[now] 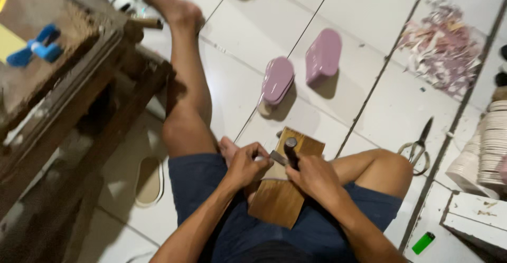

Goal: The person sits on the workshop floor and trims the edge of a slipper sole with a blade against a wooden block, working around the sole's outline. They then stack the finished soles together and handle a strap near a stack of soles.

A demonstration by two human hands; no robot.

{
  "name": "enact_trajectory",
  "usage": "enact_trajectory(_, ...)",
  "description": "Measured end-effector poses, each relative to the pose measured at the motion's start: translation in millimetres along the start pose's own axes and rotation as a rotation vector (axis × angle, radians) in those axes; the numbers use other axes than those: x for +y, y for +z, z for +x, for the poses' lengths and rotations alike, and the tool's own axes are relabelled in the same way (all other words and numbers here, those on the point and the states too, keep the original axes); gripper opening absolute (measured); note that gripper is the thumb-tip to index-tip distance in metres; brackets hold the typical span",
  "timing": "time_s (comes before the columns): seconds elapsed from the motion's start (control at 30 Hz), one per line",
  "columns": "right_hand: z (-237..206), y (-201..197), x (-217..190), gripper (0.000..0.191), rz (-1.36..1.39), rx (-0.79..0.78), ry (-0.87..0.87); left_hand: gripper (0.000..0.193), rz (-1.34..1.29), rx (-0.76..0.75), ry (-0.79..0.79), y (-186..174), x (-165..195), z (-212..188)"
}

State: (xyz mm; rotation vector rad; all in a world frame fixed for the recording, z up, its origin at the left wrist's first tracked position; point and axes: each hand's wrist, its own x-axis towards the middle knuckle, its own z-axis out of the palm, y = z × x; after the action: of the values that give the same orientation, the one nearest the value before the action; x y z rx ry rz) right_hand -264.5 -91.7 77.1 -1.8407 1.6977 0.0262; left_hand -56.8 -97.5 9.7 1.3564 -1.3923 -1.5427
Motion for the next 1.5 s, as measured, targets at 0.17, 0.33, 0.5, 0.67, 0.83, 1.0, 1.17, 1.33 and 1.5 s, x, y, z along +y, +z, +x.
enact_trajectory(0.17, 3, -8, 2, 0.036, -0.11, 0.085, -0.111, 0.03, 0.107, -0.16, 0.01, -14, -9, -10)
enact_trajectory(0.33, 0, 0, -7, 0.041, -0.162, 0.099, -0.042, 0.022, 0.071, -0.087, 0.06, -1, -9, -9)
enact_trajectory(0.5, -13, -2, -4, 0.032, -0.065, 0.103, -0.136, 0.035, 0.14, -0.05, -0.01, -5, -14, -12)
enact_trajectory(0.67, 1, 0, -7, 0.043, -0.155, 0.152, -0.05, 0.024, 0.121, -0.148, 0.059, -4, -16, -10)
enact_trajectory(0.83, -15, 8, -8, 0.036, -0.085, 0.085, -0.05, 0.03, 0.077, 0.038, -0.049, 5, -17, -12)
enact_trajectory(1.0, -11, -1, -3, 0.036, -0.13, 0.169, -0.077, 0.029, 0.244, -0.132, -0.04, -3, -19, -17)
enact_trajectory(1.17, -9, 6, -7, 0.049, -0.078, 0.027, 0.029, 0.025, 0.006, -0.008, -0.005, 10, -18, -9)
enact_trajectory(1.33, -13, 7, 2, 0.045, -0.114, 0.073, -0.007, 0.031, -0.017, -0.048, -0.148, 2, -16, -13)
enact_trajectory(1.5, -9, 14, -1, 0.048, 0.028, 0.123, -0.034, 0.02, 0.106, -0.108, 0.045, 0, -12, -15)
